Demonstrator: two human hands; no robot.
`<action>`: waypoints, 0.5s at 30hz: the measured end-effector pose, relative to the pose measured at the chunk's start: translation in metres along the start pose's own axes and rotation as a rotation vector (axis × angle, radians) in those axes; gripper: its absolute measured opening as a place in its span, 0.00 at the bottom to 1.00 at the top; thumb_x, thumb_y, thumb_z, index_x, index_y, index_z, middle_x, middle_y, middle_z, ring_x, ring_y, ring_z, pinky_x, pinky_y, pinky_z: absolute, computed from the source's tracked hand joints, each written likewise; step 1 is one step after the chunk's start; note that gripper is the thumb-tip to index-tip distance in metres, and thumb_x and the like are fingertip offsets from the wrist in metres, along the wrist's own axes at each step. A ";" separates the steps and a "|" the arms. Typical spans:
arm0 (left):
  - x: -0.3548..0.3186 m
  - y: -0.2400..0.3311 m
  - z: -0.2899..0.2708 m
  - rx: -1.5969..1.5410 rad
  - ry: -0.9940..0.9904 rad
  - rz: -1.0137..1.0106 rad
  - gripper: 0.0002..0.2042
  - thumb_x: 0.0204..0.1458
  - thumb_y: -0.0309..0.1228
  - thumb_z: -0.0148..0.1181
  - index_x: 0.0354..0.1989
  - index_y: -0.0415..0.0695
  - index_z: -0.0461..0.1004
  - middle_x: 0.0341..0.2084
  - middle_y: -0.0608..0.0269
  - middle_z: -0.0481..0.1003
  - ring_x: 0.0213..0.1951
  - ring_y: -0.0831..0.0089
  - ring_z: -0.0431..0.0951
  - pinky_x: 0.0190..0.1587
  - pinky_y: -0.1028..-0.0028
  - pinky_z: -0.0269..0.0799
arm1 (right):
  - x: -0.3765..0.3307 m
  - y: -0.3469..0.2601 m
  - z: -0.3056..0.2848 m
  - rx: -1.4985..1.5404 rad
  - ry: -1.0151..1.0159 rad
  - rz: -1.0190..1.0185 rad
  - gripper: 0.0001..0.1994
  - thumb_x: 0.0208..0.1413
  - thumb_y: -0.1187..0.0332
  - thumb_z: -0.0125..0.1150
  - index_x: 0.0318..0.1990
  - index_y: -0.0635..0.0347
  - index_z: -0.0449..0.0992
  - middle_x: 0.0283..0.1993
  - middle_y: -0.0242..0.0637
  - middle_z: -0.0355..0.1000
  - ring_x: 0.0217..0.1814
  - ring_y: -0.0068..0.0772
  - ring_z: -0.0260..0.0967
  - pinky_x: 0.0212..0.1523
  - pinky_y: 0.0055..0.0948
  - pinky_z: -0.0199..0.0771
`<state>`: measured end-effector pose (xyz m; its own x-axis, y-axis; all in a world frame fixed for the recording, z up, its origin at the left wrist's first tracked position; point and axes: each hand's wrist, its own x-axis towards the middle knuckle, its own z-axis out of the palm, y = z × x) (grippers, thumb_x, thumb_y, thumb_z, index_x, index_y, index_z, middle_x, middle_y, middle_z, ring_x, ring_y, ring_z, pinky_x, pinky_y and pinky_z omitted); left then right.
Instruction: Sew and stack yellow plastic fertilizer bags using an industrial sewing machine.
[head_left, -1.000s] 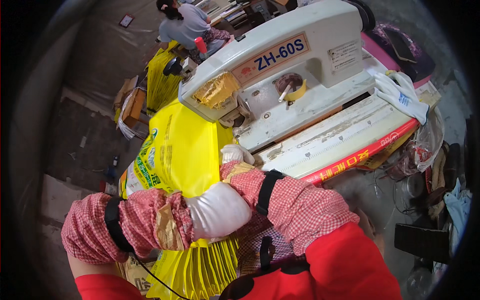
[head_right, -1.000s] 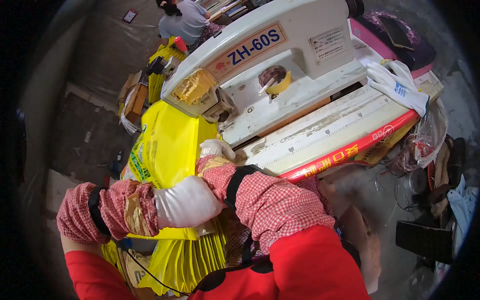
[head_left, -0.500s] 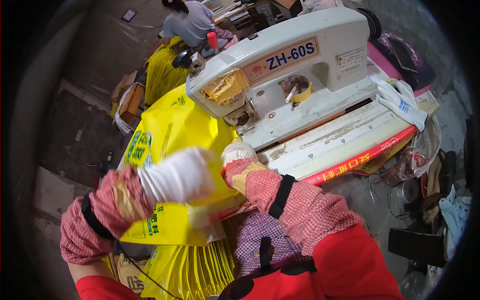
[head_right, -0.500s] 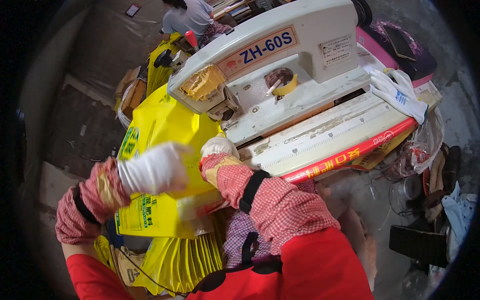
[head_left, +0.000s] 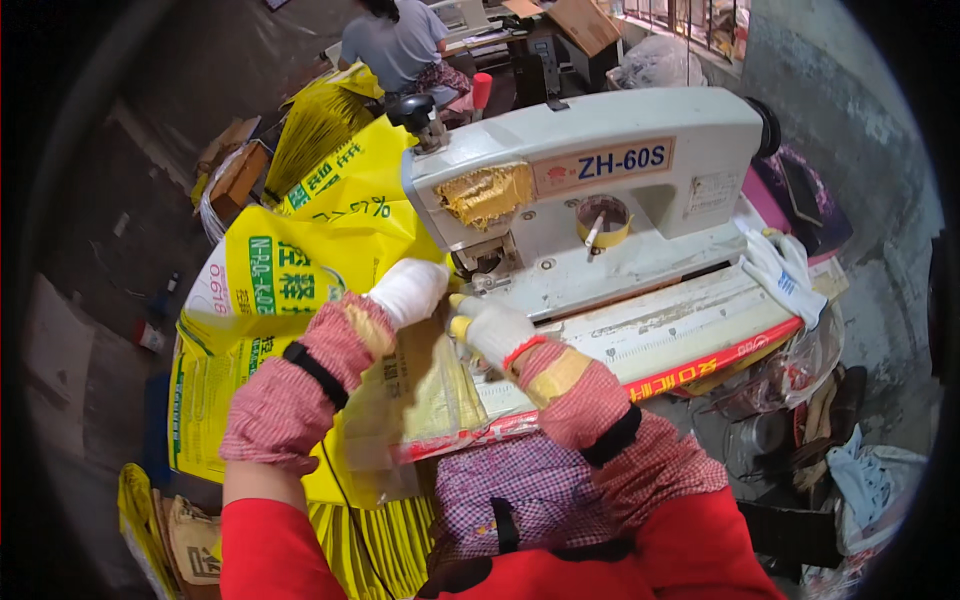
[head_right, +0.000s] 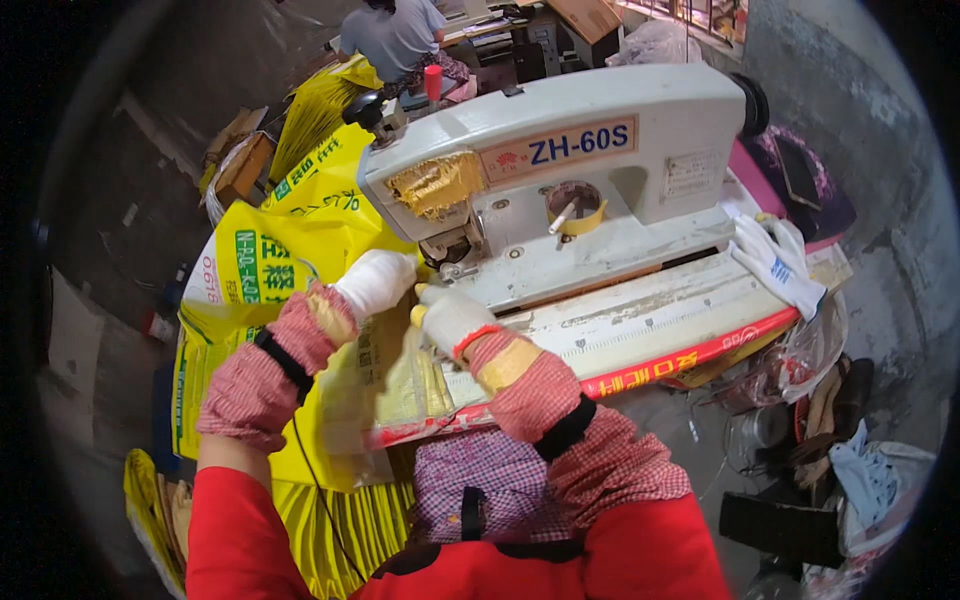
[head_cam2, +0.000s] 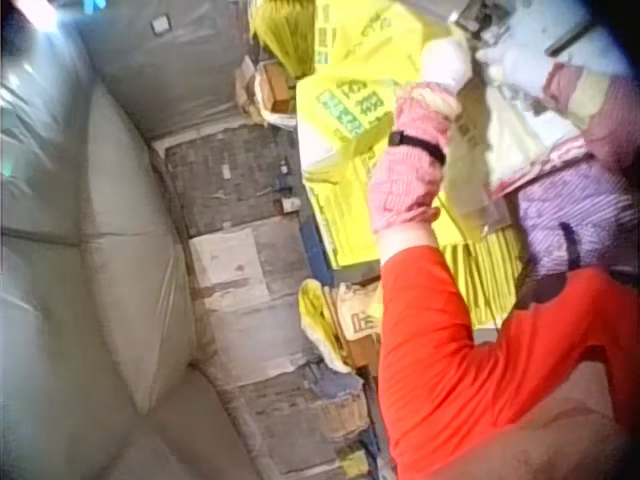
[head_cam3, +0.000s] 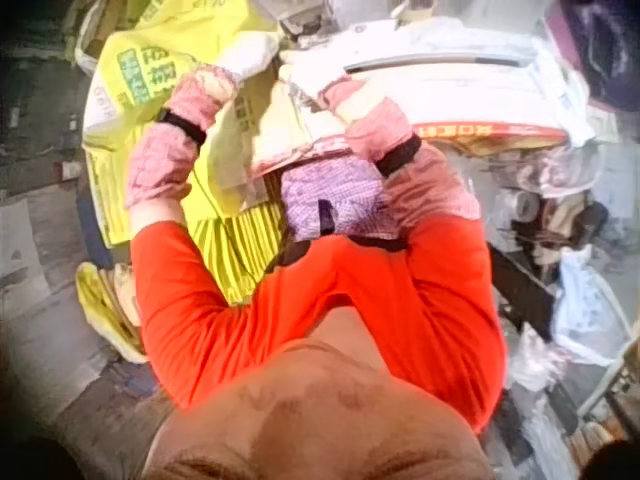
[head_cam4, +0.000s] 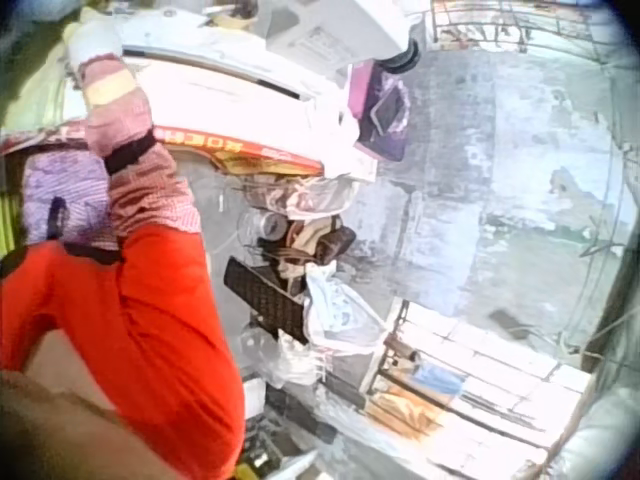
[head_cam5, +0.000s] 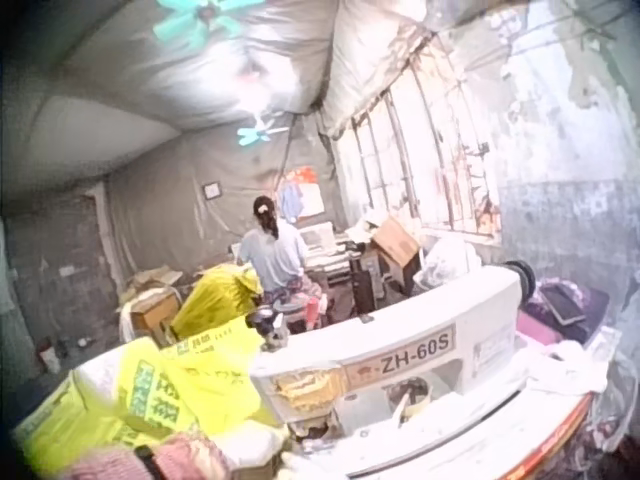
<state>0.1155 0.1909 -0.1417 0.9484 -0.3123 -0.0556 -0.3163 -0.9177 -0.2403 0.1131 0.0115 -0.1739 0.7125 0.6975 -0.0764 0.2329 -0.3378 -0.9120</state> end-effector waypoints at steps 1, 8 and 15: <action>0.009 -0.018 0.016 -0.014 0.087 -0.057 0.05 0.43 0.30 0.53 0.23 0.42 0.73 0.20 0.53 0.74 0.25 0.53 0.75 0.28 0.61 0.71 | -0.002 -0.005 0.005 -0.094 0.036 -0.099 0.19 0.52 0.61 0.50 0.49 0.61 0.68 0.37 0.49 0.73 0.40 0.43 0.71 0.42 0.38 0.70; -0.085 -0.014 -0.063 -0.048 -0.135 0.053 0.04 0.41 0.32 0.55 0.22 0.47 0.71 0.17 0.56 0.72 0.23 0.55 0.74 0.25 0.62 0.69 | 0.009 -0.040 0.031 -0.610 0.247 -0.300 0.24 0.50 0.60 0.56 0.54 0.57 0.63 0.54 0.46 0.62 0.54 0.48 0.62 0.52 0.40 0.63; -0.200 0.019 -0.202 0.474 0.291 0.041 0.06 0.39 0.30 0.59 0.24 0.45 0.69 0.29 0.59 0.73 0.32 0.63 0.74 0.40 0.64 0.71 | 0.029 -0.092 0.062 -0.959 -0.061 -0.246 0.10 0.48 0.68 0.50 0.36 0.54 0.77 0.39 0.46 0.74 0.45 0.44 0.70 0.45 0.38 0.69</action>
<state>-0.0853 0.1869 0.0605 0.8685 -0.4621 0.1792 -0.2438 -0.7131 -0.6573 0.0707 0.1019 -0.1174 0.5437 0.8389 0.0261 0.8259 -0.5292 -0.1948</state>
